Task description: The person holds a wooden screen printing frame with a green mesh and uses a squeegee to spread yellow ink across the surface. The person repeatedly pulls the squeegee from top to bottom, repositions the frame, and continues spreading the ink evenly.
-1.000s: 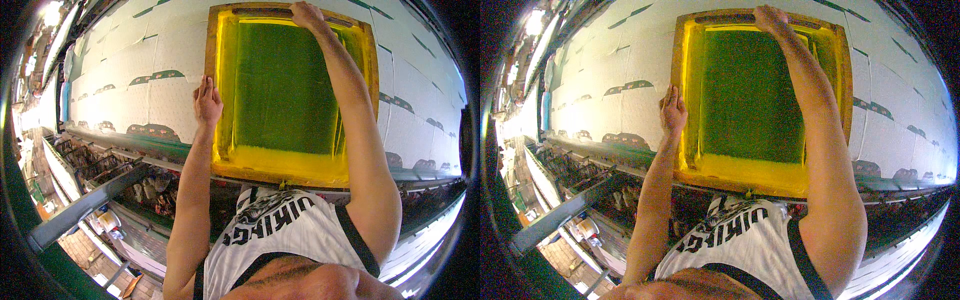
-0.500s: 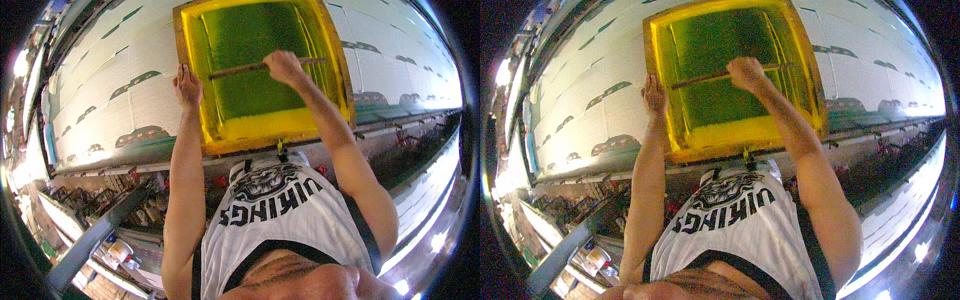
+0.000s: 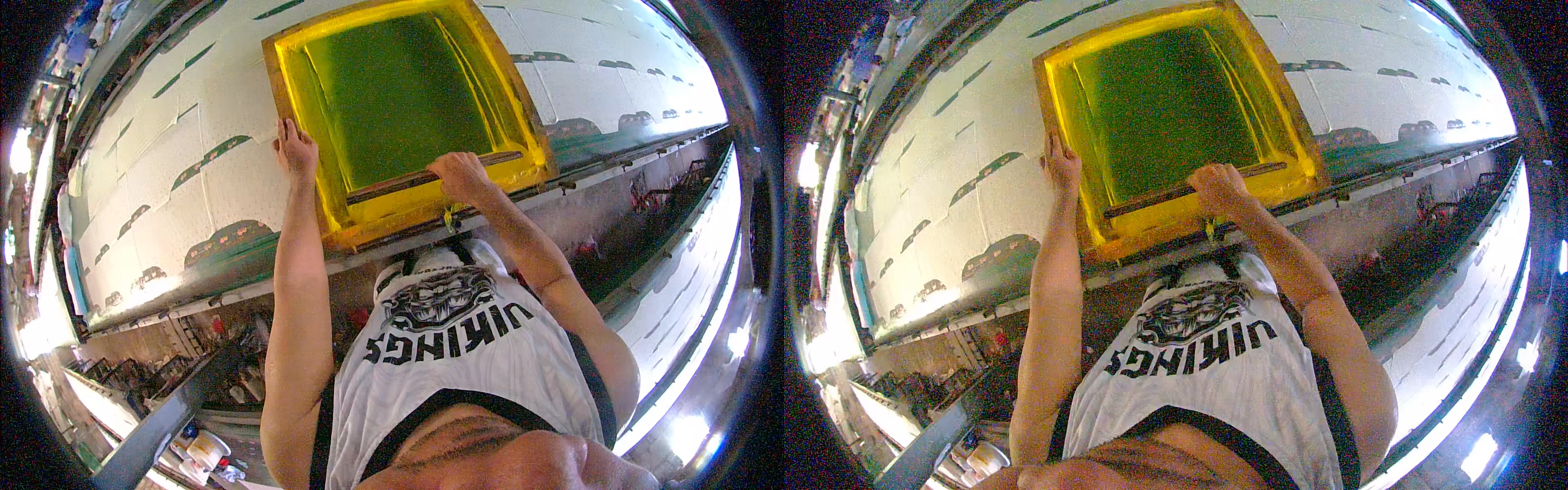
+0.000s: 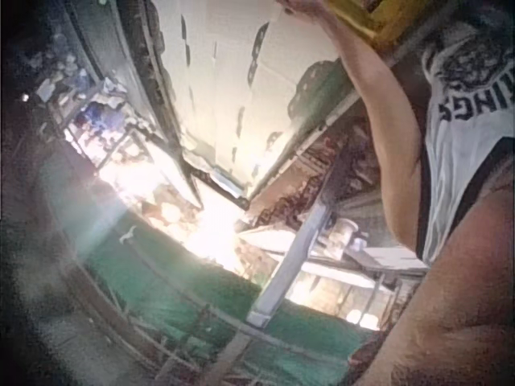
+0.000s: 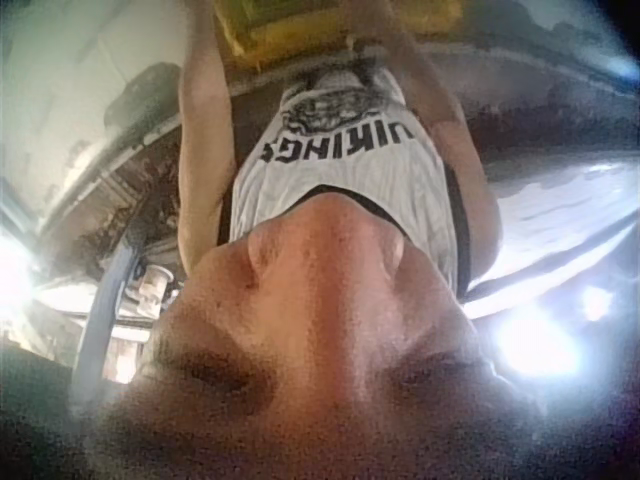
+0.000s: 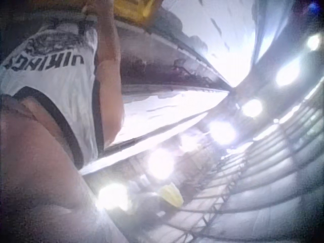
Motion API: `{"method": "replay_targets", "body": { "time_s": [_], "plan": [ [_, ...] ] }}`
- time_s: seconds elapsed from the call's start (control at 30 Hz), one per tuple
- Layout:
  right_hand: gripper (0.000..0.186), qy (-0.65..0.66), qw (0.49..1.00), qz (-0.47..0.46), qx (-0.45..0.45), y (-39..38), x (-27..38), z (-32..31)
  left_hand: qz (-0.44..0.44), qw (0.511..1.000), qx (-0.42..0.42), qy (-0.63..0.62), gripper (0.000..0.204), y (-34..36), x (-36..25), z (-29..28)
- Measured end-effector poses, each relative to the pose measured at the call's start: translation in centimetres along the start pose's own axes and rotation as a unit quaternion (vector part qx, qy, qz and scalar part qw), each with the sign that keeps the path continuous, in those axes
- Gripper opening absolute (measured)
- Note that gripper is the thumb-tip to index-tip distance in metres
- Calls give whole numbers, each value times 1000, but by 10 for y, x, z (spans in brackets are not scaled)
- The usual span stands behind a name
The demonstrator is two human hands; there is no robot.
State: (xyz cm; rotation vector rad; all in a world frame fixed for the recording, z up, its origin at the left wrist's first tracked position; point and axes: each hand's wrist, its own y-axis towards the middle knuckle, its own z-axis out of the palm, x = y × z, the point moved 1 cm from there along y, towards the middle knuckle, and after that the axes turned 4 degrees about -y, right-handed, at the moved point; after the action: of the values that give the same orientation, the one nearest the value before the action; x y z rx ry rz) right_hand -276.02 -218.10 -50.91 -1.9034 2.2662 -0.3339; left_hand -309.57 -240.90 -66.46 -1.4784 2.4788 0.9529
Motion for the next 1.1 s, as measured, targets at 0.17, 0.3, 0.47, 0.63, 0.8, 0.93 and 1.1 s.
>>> {"method": "replay_targets", "body": {
  "time_s": [0.17,0.3,0.47,0.63,0.8,0.93,1.1],
  "plan": [
    [18,-20,999,-40,-4,-14,-15,11,-26,999,30,37,57,-2,-15,-11],
    [27,11,998,-52,-23,-41,-15,31,-72,996,40,32,58,0,-24,-10],
    [49,82,974,-199,-64,-70,-39,41,-89,994,40,49,60,2,3,1],
    [61,308,945,-113,7,-76,-142,28,-114,987,82,84,60,-1,-12,0],
    [53,209,925,195,-251,-61,-279,33,-82,987,69,117,56,11,-11,-10],
    [60,255,908,259,-207,-46,-304,24,-151,980,22,124,61,2,-5,17],
    [61,222,912,271,-212,-26,-309,46,-209,968,26,139,68,0,12,21]
  ]
}}
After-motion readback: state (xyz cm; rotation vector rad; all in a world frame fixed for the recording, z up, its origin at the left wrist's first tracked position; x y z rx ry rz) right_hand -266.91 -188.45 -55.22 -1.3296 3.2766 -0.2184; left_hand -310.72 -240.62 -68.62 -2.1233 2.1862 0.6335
